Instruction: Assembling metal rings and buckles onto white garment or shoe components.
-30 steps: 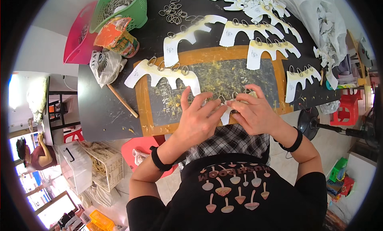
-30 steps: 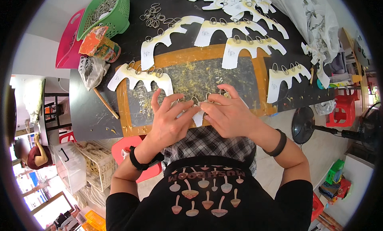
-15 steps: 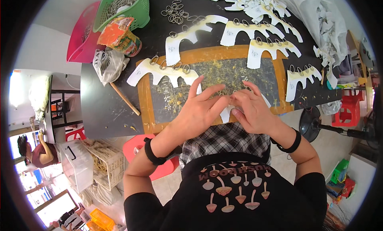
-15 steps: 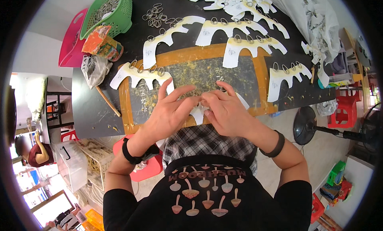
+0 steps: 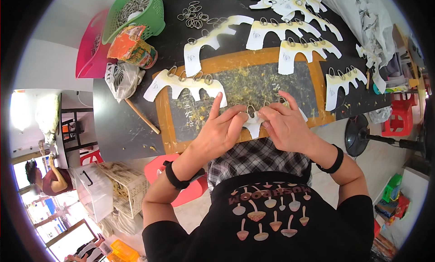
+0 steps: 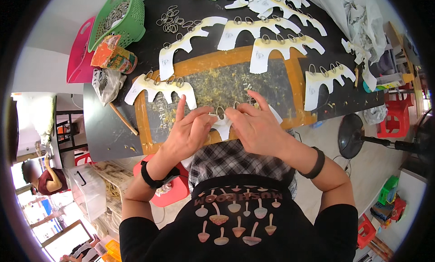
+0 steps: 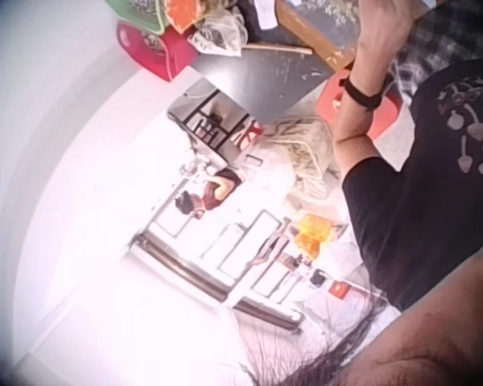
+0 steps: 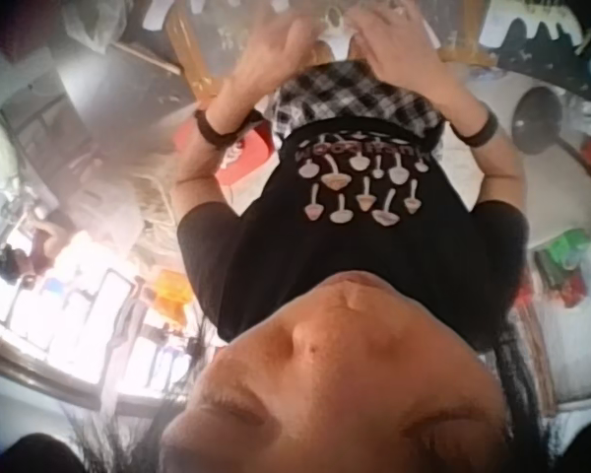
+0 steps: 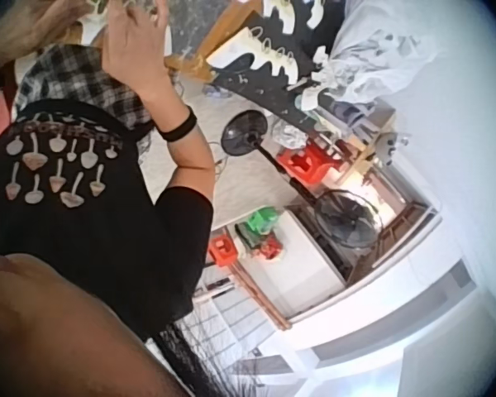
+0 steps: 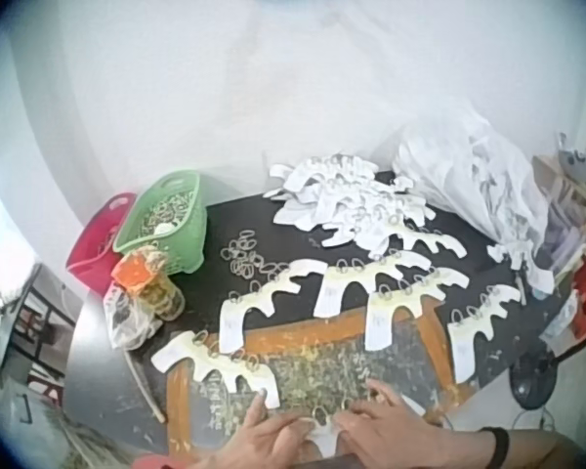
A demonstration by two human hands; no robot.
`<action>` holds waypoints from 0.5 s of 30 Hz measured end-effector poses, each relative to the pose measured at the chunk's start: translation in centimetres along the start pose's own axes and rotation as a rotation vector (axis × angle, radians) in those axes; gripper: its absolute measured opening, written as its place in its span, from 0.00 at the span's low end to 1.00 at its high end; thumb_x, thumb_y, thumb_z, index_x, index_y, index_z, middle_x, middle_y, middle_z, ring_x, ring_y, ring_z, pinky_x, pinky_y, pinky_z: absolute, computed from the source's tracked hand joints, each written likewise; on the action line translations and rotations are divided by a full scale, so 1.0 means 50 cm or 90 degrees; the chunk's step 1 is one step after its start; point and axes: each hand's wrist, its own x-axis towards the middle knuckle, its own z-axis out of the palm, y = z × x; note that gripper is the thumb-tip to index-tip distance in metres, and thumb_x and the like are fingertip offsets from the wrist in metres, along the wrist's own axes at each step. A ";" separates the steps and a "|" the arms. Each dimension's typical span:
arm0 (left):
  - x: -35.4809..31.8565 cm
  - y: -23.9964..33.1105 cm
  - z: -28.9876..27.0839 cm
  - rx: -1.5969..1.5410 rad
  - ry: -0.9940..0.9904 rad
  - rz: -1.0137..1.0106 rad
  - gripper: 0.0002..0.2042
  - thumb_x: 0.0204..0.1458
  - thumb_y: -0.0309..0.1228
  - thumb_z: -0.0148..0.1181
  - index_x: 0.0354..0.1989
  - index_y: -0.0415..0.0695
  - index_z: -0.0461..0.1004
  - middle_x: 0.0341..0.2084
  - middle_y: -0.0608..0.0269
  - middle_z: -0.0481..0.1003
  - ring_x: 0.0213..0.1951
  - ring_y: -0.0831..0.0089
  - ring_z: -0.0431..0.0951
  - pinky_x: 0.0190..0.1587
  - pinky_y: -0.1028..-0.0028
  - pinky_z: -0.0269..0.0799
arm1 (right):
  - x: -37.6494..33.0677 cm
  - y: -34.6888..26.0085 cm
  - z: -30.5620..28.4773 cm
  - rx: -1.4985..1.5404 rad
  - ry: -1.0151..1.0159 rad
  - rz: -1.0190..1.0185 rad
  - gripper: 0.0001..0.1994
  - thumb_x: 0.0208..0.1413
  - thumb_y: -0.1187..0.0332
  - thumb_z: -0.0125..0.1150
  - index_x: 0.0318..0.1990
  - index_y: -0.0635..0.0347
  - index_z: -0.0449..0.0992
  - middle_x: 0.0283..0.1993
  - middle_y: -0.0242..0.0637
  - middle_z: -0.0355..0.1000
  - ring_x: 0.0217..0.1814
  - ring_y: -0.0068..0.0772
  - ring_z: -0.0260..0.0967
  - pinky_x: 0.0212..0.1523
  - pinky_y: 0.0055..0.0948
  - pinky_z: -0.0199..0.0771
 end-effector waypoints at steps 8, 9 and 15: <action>0.005 0.022 -0.016 -0.010 -0.018 -0.064 0.13 0.47 0.21 0.60 0.43 0.40 0.72 0.35 0.67 0.76 0.51 0.64 0.75 0.67 0.38 0.43 | 0.021 -0.008 -0.014 0.033 -0.019 0.029 0.21 0.48 0.77 0.61 0.51 0.63 0.68 0.33 0.34 0.74 0.44 0.37 0.71 0.65 0.52 0.54; 0.006 0.024 -0.012 -0.013 -0.001 -0.080 0.14 0.47 0.22 0.60 0.44 0.41 0.73 0.34 0.67 0.77 0.51 0.64 0.75 0.67 0.37 0.43 | 0.023 -0.009 -0.015 0.026 -0.036 0.028 0.20 0.48 0.77 0.61 0.51 0.61 0.69 0.34 0.34 0.74 0.45 0.37 0.71 0.65 0.51 0.54; 0.023 0.022 -0.004 0.098 0.001 -0.027 0.14 0.40 0.24 0.62 0.39 0.47 0.78 0.27 0.70 0.75 0.47 0.68 0.76 0.68 0.41 0.47 | 0.032 0.002 -0.023 0.166 -0.041 0.151 0.19 0.47 0.74 0.63 0.49 0.54 0.72 0.35 0.32 0.74 0.47 0.37 0.69 0.64 0.48 0.53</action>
